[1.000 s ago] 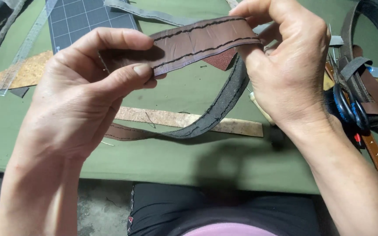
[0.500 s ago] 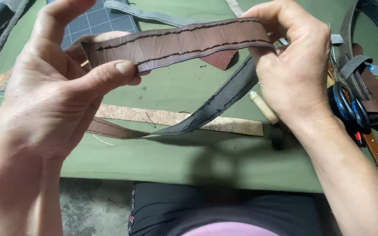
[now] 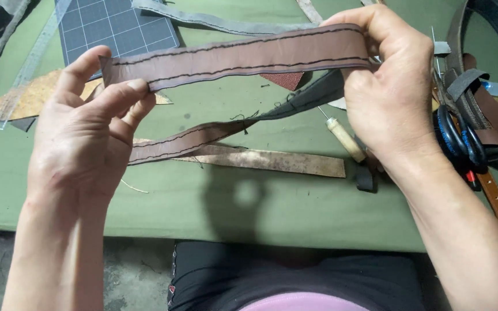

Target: Trimming loose threads from a stitched leather strap using scissors and sanding the edges with a sanding block for a smooth finish.

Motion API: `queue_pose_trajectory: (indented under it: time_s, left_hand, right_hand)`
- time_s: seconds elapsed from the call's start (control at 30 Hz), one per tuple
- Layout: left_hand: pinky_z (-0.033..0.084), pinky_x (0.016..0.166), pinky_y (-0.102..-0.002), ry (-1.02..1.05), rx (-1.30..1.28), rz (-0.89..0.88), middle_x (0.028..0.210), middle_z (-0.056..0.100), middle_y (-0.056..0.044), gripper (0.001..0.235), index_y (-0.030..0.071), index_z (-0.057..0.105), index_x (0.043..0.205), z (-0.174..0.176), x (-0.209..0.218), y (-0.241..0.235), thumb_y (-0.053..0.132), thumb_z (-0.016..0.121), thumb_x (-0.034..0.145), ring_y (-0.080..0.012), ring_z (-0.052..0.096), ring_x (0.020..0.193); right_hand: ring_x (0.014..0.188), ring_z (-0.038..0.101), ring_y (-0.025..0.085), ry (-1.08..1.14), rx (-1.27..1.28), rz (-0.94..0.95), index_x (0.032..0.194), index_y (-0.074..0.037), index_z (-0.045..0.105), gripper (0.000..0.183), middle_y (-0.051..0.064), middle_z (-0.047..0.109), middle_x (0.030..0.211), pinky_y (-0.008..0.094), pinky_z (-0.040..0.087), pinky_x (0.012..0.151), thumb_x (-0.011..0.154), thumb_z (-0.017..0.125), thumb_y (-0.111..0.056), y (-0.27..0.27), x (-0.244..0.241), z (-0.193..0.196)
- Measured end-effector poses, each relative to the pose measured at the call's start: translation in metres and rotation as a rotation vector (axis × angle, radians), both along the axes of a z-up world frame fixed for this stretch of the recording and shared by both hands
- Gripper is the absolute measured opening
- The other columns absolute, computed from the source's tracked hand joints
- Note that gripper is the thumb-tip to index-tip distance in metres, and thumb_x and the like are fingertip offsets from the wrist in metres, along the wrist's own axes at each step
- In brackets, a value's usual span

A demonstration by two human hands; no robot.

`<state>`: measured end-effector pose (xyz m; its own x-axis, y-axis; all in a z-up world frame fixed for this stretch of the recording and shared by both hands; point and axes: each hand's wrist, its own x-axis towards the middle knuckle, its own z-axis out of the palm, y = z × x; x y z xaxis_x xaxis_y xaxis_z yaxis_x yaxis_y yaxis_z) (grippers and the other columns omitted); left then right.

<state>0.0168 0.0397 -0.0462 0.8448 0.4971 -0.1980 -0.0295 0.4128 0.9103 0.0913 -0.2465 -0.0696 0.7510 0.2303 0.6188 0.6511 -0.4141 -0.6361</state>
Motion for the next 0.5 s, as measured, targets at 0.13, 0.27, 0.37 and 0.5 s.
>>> queue_pose_trajectory:
  time_s: [0.13, 0.27, 0.37, 0.5]
  left_hand:
    - [0.070, 0.088, -0.028, 0.035, -0.026, 0.036, 0.113, 0.068, -0.009, 0.054, 0.010, 0.055, 0.123, -0.001, 0.001, 0.007, -0.009, 0.075, 0.077, -0.0149, 0.072, 0.085]
    - [0.074, 0.088, -0.036, 0.084, -0.079, 0.089, 0.097, 0.068, -0.011, 0.061, 0.009, 0.053, 0.131, -0.004, 0.001, 0.016, -0.006, 0.076, 0.076, -0.0205, 0.073, 0.083]
    - [0.074, 0.085, -0.035, 0.123, -0.106, 0.109, 0.100, 0.070, -0.010, 0.052, 0.012, 0.052, 0.122, -0.008, 0.003, 0.023, -0.004, 0.076, 0.079, -0.0204, 0.073, 0.083]
    - [0.074, 0.080, -0.032, 0.149, -0.178, 0.180, 0.112, 0.070, -0.009, 0.075, 0.012, 0.050, 0.142, -0.023, 0.002, 0.041, -0.005, 0.077, 0.074, -0.0180, 0.078, 0.090]
  right_hand:
    - [0.103, 0.064, 0.015, 0.034, 0.020, -0.012, 0.118, 0.001, 0.069, 0.058, 0.008, 0.069, 0.111, 0.025, 0.051, 0.087, 0.073, 0.038, 0.020, -0.007, 0.005, -0.006]
    - [0.104, 0.066, 0.016, 0.016, 0.024, -0.014, 0.120, 0.002, 0.070, 0.055, 0.009, 0.071, 0.114, 0.025, 0.054, 0.087, 0.079, 0.041, 0.023, -0.015, 0.011, -0.011]
    - [0.090, 0.067, 0.015, 0.101, 0.067, -0.047, 0.118, 0.000, 0.070, 0.049, 0.009, 0.070, 0.107, 0.025, 0.058, 0.066, 0.082, 0.045, 0.023, -0.014, 0.009, -0.006]
    - [0.099, 0.072, 0.015, 0.094, 0.060, -0.068, 0.119, 0.000, 0.071, 0.054, 0.009, 0.073, 0.112, 0.024, 0.064, 0.071, 0.080, 0.043, 0.023, -0.023, 0.014, -0.011]
